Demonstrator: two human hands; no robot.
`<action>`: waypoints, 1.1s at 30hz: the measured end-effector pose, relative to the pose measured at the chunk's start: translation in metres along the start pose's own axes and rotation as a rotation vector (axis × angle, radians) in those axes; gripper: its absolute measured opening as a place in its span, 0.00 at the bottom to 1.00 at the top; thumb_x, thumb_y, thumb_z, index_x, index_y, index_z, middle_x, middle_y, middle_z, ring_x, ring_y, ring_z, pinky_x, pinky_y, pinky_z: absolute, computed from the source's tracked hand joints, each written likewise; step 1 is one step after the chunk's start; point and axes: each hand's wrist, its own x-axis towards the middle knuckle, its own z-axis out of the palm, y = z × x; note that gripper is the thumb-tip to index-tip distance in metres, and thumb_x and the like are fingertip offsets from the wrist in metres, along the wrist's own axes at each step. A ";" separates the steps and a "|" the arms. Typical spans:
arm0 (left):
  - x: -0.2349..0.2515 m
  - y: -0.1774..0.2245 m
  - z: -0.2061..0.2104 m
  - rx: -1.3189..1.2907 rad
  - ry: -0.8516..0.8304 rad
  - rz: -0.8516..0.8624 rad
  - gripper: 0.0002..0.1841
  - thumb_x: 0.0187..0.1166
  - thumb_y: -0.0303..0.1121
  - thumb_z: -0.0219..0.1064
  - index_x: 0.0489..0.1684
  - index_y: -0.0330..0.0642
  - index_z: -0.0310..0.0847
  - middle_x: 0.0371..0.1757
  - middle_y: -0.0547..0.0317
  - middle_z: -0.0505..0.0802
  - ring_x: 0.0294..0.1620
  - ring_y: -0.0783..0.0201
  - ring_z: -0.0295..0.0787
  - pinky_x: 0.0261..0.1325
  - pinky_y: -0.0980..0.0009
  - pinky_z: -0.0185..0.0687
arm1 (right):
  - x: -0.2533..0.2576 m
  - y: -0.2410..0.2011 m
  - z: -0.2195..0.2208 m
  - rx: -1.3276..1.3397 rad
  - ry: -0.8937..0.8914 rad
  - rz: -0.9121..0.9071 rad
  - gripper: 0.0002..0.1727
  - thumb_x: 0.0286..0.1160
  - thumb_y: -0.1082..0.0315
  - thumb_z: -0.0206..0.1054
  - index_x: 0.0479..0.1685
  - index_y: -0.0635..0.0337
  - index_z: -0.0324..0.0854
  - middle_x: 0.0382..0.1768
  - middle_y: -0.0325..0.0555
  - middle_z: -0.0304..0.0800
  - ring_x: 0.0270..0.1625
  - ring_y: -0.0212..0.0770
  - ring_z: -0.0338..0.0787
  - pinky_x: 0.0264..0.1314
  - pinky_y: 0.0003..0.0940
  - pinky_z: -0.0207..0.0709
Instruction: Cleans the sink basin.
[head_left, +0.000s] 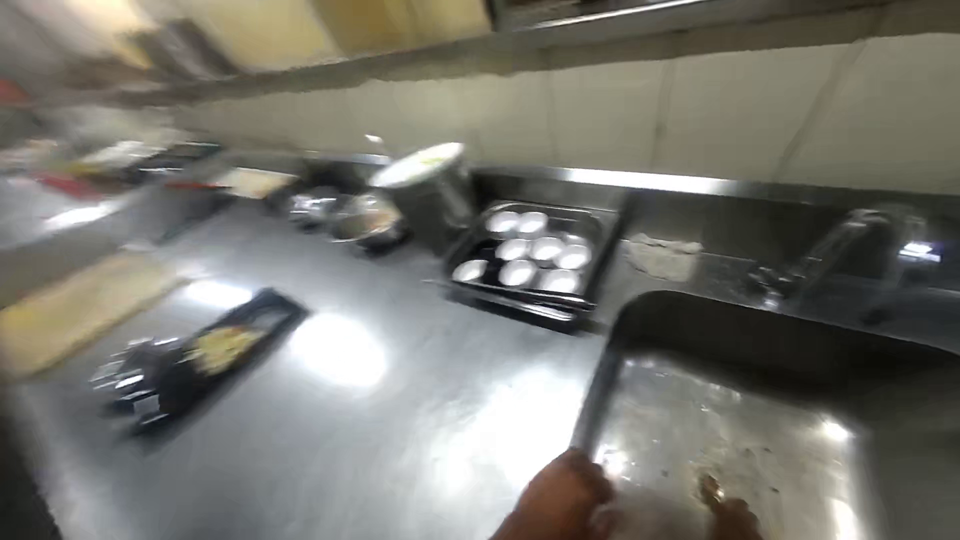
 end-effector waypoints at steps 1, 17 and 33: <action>0.000 0.000 -0.001 0.004 0.008 0.001 0.18 0.82 0.51 0.63 0.37 0.49 0.92 0.42 0.59 0.97 0.51 0.57 0.94 0.68 0.56 0.82 | 0.001 0.005 -0.002 0.010 0.042 0.019 0.28 0.73 0.70 0.63 0.76 0.45 0.83 0.73 0.78 0.74 0.74 0.78 0.76 0.67 0.74 0.73; 0.004 0.003 -0.006 0.072 0.030 0.032 0.19 0.80 0.52 0.61 0.31 0.50 0.91 0.35 0.59 0.96 0.42 0.58 0.94 0.54 0.58 0.84 | -0.002 -0.013 0.000 0.016 -0.171 0.237 0.35 0.79 0.73 0.59 0.88 0.38 0.68 0.84 0.71 0.63 0.81 0.73 0.70 0.71 0.65 0.76; 0.004 0.005 -0.008 0.046 0.017 0.030 0.18 0.80 0.51 0.63 0.32 0.48 0.92 0.36 0.58 0.96 0.43 0.56 0.94 0.55 0.55 0.85 | 0.001 -0.017 -0.008 0.058 -0.235 0.269 0.37 0.78 0.71 0.61 0.91 0.39 0.63 0.86 0.73 0.57 0.82 0.74 0.68 0.74 0.64 0.75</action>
